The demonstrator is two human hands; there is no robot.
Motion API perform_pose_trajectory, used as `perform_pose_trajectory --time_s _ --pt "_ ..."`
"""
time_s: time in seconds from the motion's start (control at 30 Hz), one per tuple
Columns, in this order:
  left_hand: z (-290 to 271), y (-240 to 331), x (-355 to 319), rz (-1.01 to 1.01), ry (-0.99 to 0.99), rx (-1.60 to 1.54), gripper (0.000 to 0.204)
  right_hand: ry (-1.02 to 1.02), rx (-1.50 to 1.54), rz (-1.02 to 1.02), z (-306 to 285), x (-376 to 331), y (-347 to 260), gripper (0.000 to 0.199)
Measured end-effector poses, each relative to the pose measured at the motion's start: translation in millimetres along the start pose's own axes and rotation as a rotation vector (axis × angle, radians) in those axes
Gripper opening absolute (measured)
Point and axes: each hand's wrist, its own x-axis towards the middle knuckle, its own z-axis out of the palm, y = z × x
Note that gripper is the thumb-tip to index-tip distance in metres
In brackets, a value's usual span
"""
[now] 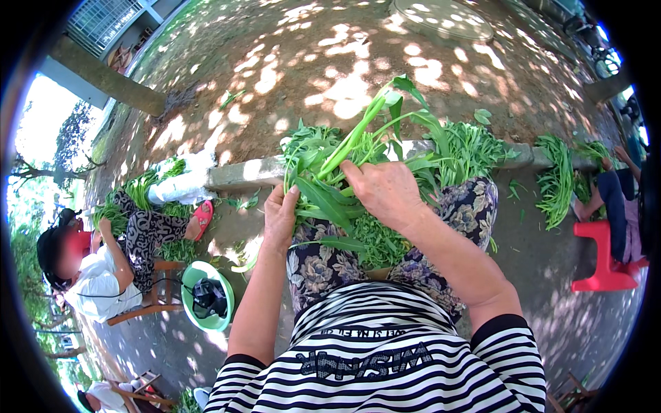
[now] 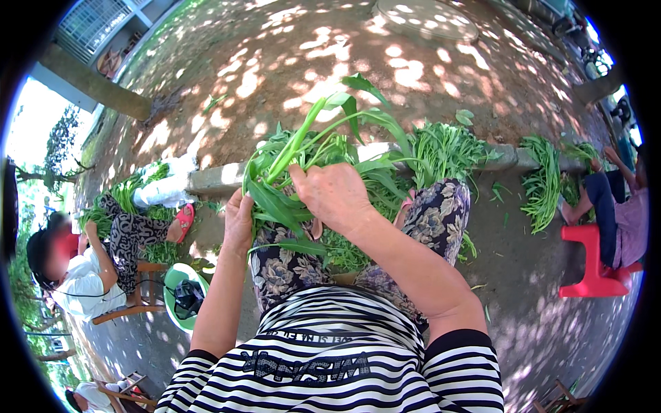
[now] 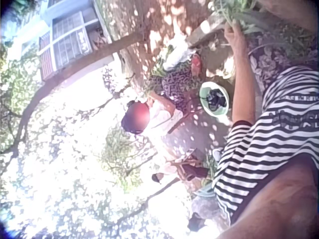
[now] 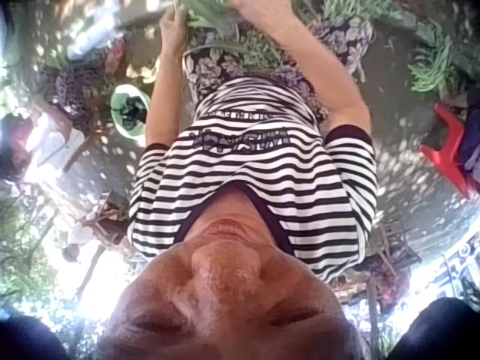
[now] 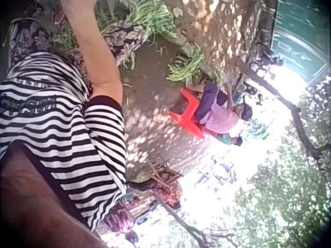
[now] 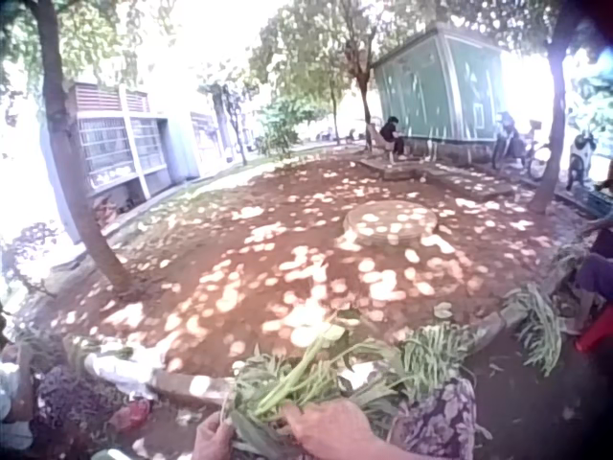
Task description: The person separates leaves from the stalks of several bunches of greens by hand, placing the sorted leaves onto a pile on a concrete ledge.
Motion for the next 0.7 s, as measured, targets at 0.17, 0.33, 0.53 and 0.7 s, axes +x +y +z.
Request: perform_pose_trajectory --time_s 0.17,0.33,0.53,0.7 --pt "3.7 2.0 -0.1 -0.007 0.011 0.023 0.019 -0.162 -0.058 -0.032 -7.7 -3.0 2.5 0.027" --pt "1.0 0.5 -0.9 0.007 0.017 0.014 0.018 -0.323 -0.062 -0.072 -20.2 -2.1 0.6 0.028" --pt "2.9 1.1 -1.5 0.022 -0.005 0.012 0.016 -0.362 -0.066 -0.118 -14.7 -6.7 5.6 0.019" --pt "2.8 1.5 -2.0 0.020 -0.005 0.019 0.016 -0.299 -0.085 -0.219 -10.7 -6.3 10.2 0.012"
